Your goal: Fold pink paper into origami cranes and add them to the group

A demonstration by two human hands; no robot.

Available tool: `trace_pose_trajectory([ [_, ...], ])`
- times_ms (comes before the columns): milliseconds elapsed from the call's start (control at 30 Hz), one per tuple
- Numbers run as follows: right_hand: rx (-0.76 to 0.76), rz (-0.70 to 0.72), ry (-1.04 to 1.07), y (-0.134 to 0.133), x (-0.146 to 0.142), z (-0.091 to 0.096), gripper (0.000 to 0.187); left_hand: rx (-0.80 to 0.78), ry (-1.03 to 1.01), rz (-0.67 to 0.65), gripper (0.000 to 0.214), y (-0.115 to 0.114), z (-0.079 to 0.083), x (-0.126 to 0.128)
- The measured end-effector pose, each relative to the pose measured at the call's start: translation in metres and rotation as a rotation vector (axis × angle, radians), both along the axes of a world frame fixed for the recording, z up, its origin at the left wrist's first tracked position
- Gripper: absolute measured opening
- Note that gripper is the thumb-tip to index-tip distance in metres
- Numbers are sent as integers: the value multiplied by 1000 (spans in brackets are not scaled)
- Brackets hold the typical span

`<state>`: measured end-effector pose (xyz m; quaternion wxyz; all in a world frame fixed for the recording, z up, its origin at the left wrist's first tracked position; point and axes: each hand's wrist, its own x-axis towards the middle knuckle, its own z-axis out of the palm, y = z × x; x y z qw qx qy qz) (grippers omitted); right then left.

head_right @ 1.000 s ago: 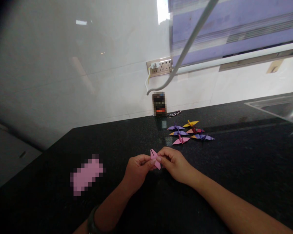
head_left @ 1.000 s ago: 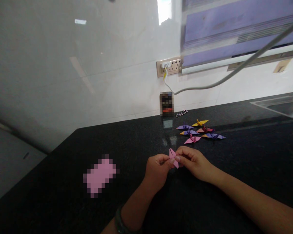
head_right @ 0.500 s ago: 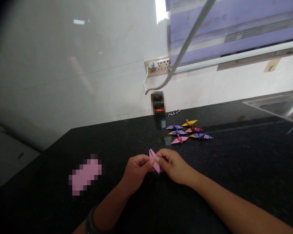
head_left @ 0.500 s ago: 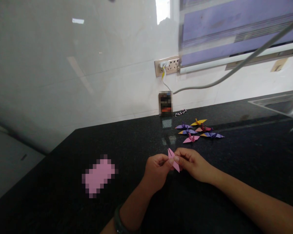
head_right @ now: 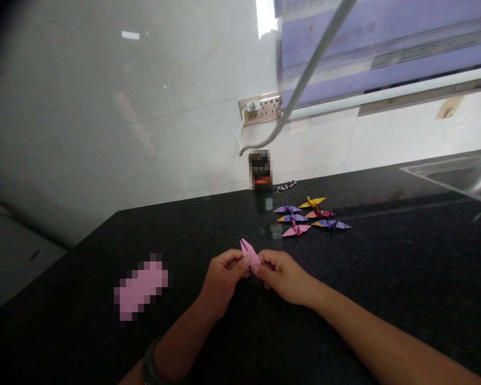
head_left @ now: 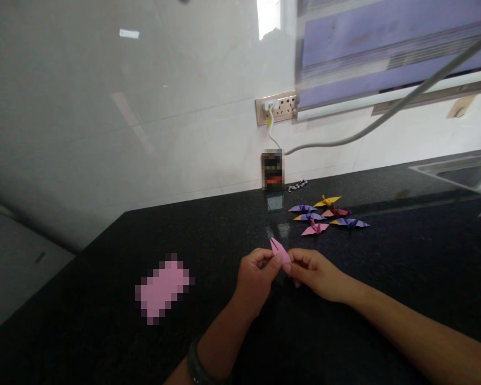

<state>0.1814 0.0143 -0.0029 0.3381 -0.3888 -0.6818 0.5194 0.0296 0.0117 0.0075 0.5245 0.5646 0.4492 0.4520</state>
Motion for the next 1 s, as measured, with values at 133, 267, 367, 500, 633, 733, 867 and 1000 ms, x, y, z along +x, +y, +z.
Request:
trace_pose_trajectory([
  [133,-9,72,12,0,2,0,27,-54,-69,-32,22,-2,4,2],
  [267,33,104,-60,-1,3,1,29,-52,-71,-32,20,-2,5,2],
  [367,97,83,-107,-2,3,2,30,-45,-86,-31,16,-2,7,1],
  [500,138,82,-148,-4,3,4,32,-34,-159,-71,12,-4,12,1],
  [633,154,68,-151,-5,4,7,33,-44,-211,-145,13,-5,14,2],
  [733,102,64,-120,-6,3,6,34,-68,-213,-154,14,-5,12,2],
  [867,41,27,-59,-4,3,2,35,-113,-194,-110,21,-2,5,1],
  [1000,44,6,5,-1,4,1,40,-205,-272,-105,27,1,1,-1],
])
